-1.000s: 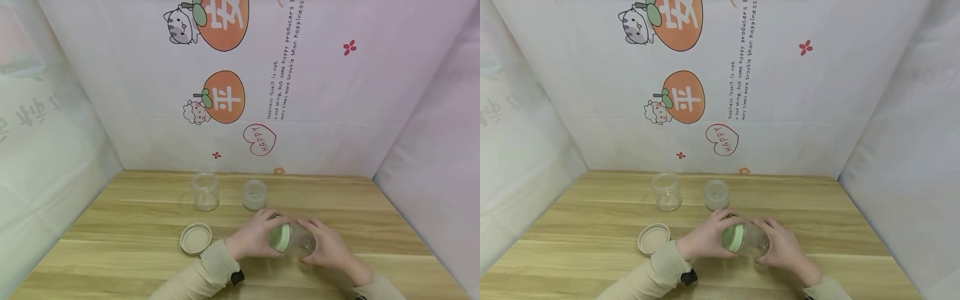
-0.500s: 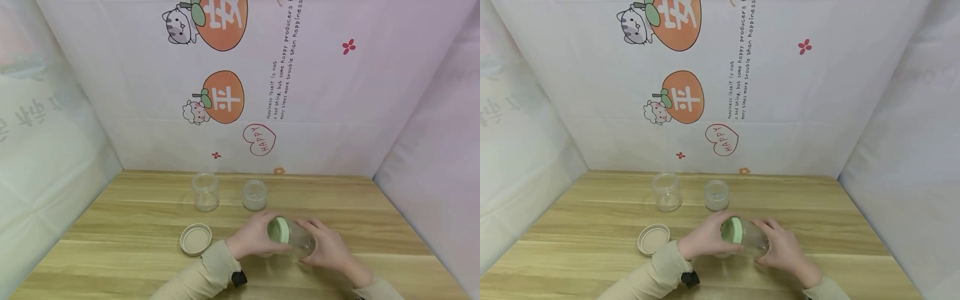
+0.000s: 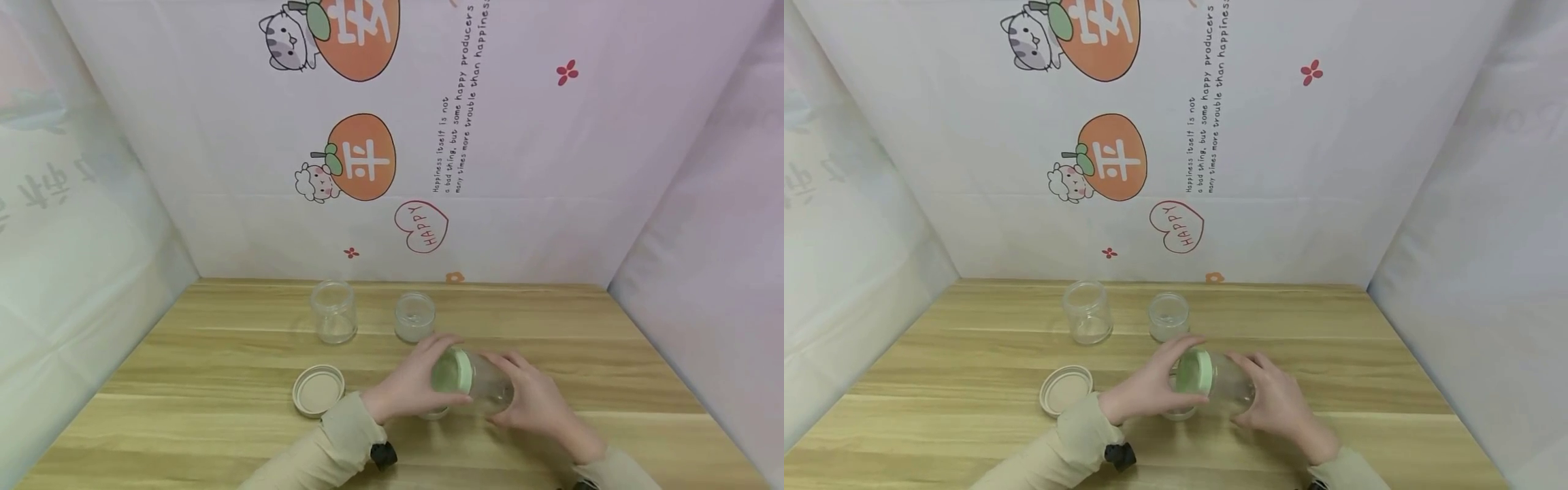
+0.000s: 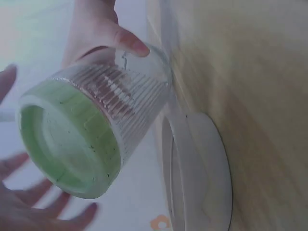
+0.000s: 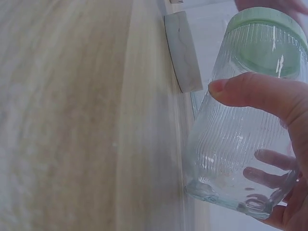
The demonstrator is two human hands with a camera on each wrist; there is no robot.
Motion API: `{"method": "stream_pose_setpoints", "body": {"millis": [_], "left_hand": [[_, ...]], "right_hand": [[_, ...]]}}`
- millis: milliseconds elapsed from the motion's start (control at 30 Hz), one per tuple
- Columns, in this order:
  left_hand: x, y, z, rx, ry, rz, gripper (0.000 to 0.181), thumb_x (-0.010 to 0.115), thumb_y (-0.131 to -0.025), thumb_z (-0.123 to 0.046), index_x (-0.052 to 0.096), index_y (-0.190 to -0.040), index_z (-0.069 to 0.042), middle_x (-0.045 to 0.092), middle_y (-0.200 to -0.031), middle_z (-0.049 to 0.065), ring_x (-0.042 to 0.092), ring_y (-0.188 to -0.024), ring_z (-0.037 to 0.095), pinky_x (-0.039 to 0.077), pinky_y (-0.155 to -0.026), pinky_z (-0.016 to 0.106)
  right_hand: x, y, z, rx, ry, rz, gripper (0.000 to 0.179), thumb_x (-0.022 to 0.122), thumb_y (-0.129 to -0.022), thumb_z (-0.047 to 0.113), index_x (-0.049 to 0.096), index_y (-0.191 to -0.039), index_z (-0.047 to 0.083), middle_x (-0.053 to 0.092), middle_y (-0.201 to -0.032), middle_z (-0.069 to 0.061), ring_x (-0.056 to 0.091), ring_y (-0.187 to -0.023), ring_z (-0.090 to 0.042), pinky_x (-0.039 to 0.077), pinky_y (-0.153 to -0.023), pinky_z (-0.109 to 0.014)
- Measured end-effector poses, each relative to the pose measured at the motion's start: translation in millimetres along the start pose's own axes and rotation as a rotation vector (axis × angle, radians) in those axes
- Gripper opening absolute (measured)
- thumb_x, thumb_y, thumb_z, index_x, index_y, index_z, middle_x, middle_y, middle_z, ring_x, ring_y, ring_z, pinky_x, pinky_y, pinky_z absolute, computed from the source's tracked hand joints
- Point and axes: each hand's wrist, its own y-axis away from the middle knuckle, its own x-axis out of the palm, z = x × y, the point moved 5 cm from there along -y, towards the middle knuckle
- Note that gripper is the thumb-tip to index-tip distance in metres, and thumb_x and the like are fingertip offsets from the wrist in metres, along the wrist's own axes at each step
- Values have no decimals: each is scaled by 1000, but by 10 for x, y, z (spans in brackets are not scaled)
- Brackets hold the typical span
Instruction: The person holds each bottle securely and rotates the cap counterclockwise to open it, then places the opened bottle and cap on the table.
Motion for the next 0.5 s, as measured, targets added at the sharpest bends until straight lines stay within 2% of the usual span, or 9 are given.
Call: {"method": "stream_pose_setpoints", "body": {"millis": [67,133,233,333,500], "left_hand": [[-36,24,-46,103,12,-15,81,82,-73,-35,41,-140,-16,37,-145,7,38,-132,23,40,-105,41],[-57,48,-76,202,-18,-25,79,84,-70,-31,45,-137,-16,36,-145,8,35,-133,24,39,-106,40],[-58,77,-94,305,-87,-8,75,86,-67,-29,51,-132,-16,37,-143,8,34,-132,23,39,-106,36],[-49,99,-89,351,-148,22,70,85,-68,-28,54,-130,-16,39,-143,7,34,-133,23,38,-107,33],[-44,123,-99,383,-226,68,71,85,-68,-23,53,-131,-18,38,-142,8,34,-133,25,39,-106,31]], "right_hand": [[-7,-8,8,-3,-8,-1,94,92,-40,23,56,-126,12,60,-107,-5,61,-85,-21,52,-60,-36],[-12,-18,20,-5,-18,1,93,92,-41,23,56,-126,11,60,-107,-6,61,-85,-22,53,-60,-36],[-23,-32,45,-5,-31,3,92,92,-42,23,56,-126,10,60,-108,-6,61,-85,-21,52,-61,-35],[-28,-29,76,-9,-44,18,93,92,-42,23,56,-126,8,60,-109,-7,61,-87,-23,53,-62,-36],[-26,12,110,-22,-61,29,95,93,-42,23,55,-128,7,60,-110,-8,62,-89,-24,55,-65,-37]]}}
